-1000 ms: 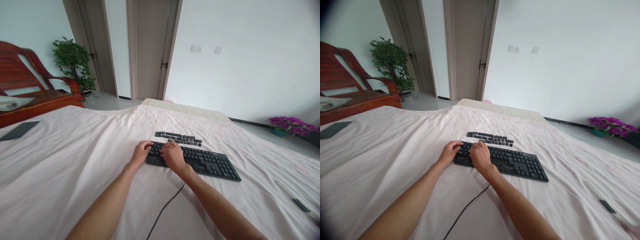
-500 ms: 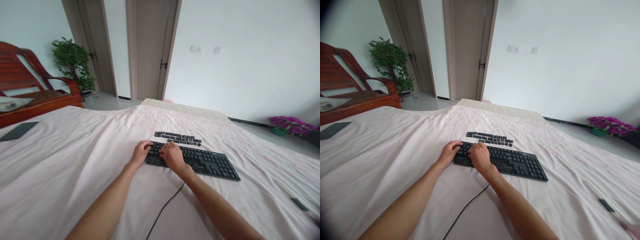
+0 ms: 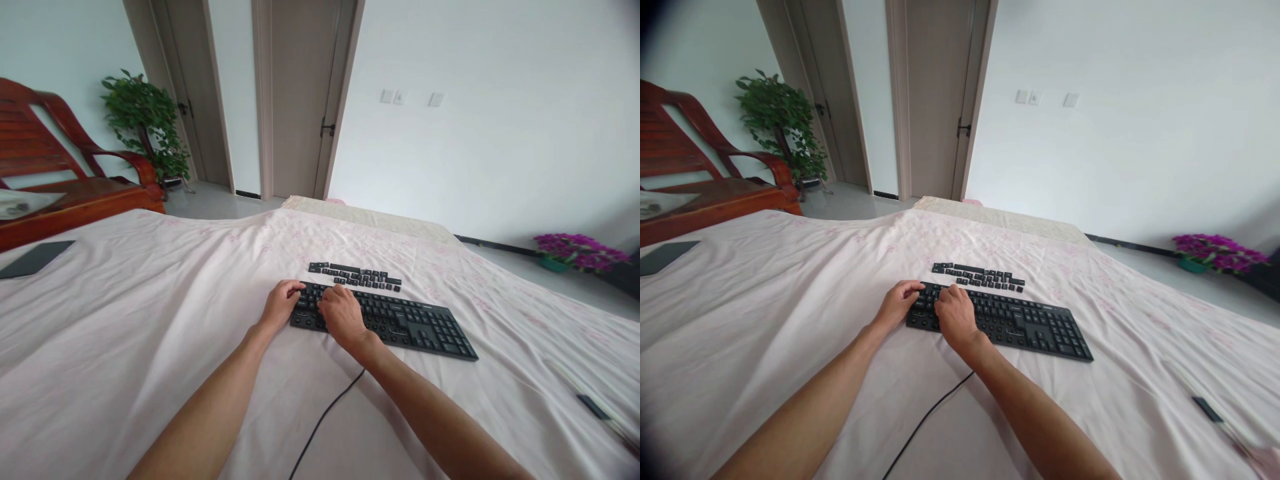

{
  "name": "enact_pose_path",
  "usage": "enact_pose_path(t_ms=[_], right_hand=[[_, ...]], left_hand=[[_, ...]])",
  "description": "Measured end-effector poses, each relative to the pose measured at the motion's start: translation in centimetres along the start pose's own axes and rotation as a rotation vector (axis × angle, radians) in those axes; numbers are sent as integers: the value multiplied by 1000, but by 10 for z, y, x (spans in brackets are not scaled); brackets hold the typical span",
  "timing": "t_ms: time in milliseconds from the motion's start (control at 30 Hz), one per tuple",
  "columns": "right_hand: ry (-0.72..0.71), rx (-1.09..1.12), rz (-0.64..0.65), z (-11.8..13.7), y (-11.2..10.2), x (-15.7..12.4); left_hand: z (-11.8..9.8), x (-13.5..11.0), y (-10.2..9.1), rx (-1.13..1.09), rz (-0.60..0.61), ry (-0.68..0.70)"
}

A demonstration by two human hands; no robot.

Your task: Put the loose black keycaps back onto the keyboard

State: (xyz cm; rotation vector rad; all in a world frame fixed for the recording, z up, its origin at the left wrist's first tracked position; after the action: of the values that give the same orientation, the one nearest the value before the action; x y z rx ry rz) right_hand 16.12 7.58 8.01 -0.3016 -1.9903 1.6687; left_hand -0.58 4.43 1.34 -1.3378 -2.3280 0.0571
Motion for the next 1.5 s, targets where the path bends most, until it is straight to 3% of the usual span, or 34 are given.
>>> enact_pose_path(t_ms=[333,433,533,633,733,867,1100,1500], right_hand=[[-60,-111,22,20,-3,-11],[-66,-69,28,15,-5,-11],[-26,76,0,-6,-9,-9],[119,179,-68,-41,-13,-1],[279,160,-98,-74,-11,11],[335,75,-21,-93,0,32],[283,-92,106,-91,16,57],[192,-127,133,-85,26,69]], left_hand=[[-5,-1,-2,16,6,18],[-4,-1,-1,14,10,13],[-4,-1,-1,23,3,-8],[-6,0,-1,40,2,-17],[-8,0,-2,67,3,-12],[-8,0,-2,97,0,1],[-6,0,-2,94,1,15],[-7,0,-2,74,-2,-4]])
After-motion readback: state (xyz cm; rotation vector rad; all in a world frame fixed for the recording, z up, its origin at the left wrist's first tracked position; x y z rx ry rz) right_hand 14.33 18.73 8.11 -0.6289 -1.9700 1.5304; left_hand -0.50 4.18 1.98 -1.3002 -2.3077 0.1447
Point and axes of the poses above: each hand's wrist, its own x-axis towards the middle knuckle, its own y-axis out of the palm, z = x × y, the point moved 4 cm from there along x, towards the middle knuckle, and after that the axes turned 1 degree about x, right-handed, at the moved point
